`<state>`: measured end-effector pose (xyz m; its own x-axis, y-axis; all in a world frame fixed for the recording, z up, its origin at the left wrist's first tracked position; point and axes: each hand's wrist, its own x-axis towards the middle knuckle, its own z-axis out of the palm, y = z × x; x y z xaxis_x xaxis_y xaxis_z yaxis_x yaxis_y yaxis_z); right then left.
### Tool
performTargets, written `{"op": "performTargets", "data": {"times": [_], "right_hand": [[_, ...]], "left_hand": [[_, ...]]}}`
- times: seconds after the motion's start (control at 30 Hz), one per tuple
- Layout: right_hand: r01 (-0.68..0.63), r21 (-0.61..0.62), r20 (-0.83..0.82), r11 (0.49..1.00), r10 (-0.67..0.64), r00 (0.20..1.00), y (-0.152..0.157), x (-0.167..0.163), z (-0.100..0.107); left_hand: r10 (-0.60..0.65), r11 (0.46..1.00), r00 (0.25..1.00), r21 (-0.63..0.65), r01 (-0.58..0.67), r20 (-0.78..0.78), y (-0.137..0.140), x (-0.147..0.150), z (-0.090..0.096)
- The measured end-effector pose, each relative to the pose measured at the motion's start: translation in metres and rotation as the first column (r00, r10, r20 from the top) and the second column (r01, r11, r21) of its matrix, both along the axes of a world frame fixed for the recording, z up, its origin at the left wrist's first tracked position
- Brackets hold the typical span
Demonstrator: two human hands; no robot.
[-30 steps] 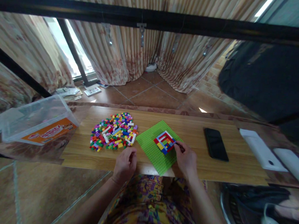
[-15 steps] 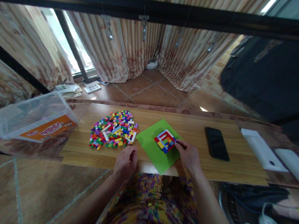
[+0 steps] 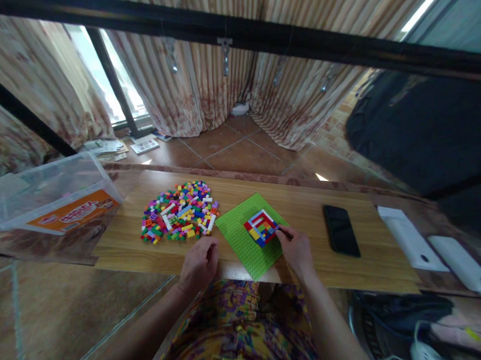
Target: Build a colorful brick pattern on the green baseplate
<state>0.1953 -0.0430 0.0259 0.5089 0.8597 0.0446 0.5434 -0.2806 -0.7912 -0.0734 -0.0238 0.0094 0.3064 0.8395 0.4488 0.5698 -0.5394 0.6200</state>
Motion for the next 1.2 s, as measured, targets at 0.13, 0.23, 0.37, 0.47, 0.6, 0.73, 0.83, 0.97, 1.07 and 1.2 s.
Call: {"op": "performTargets", "data": {"times": [0.13,0.23,0.37,0.47,0.6,0.73,0.83,0.97,1.07,1.2], "right_hand": [[-0.043,0.006,-0.024,0.999,0.043,0.999,-0.004,0.000,-0.002],[-0.027,0.003,-0.067,1.000,0.027,0.997,-0.010,0.002,-0.004],[0.025,0.010,0.003,1.000,-0.025,1.000,-0.014,-0.001,-0.002],[0.018,0.007,0.098,1.000,-0.018,0.995,-0.008,-0.006,0.001],[-0.069,0.015,0.206,0.998,0.064,0.977,0.005,-0.010,0.000],[-0.148,0.018,0.200,0.989,0.141,0.969,0.014,0.000,-0.007],[-0.166,0.010,0.193,0.986,0.161,0.968,0.018,0.018,-0.011],[-0.174,-0.043,0.189,0.984,0.179,0.966,0.022,0.043,-0.010],[-0.217,-0.078,0.178,0.973,0.228,0.957,0.023,0.053,-0.008],[-0.289,-0.084,0.147,0.954,0.298,0.943,0.024,0.048,-0.006]], "left_hand": [[0.012,1.000,1.000,-0.006,-0.011,0.022,0.001,0.001,0.001],[0.008,1.000,1.000,-0.016,-0.008,0.023,0.001,0.001,0.001],[-0.006,0.999,1.000,-0.036,0.007,0.013,0.000,0.000,0.002],[-0.012,0.999,1.000,-0.029,0.012,0.014,0.000,0.000,0.002],[-0.003,0.999,1.000,-0.032,0.003,0.005,0.000,0.001,0.002],[0.014,0.999,1.000,-0.034,-0.015,-0.016,-0.001,0.001,0.002],[0.006,0.999,1.000,-0.038,-0.006,-0.020,-0.002,0.001,0.001],[0.005,0.998,1.000,-0.055,-0.006,-0.021,-0.003,0.002,0.000],[0.017,0.998,1.000,-0.063,-0.019,-0.025,-0.004,0.003,-0.001],[0.010,0.998,1.000,-0.060,-0.010,-0.010,-0.005,0.003,-0.001]]}}
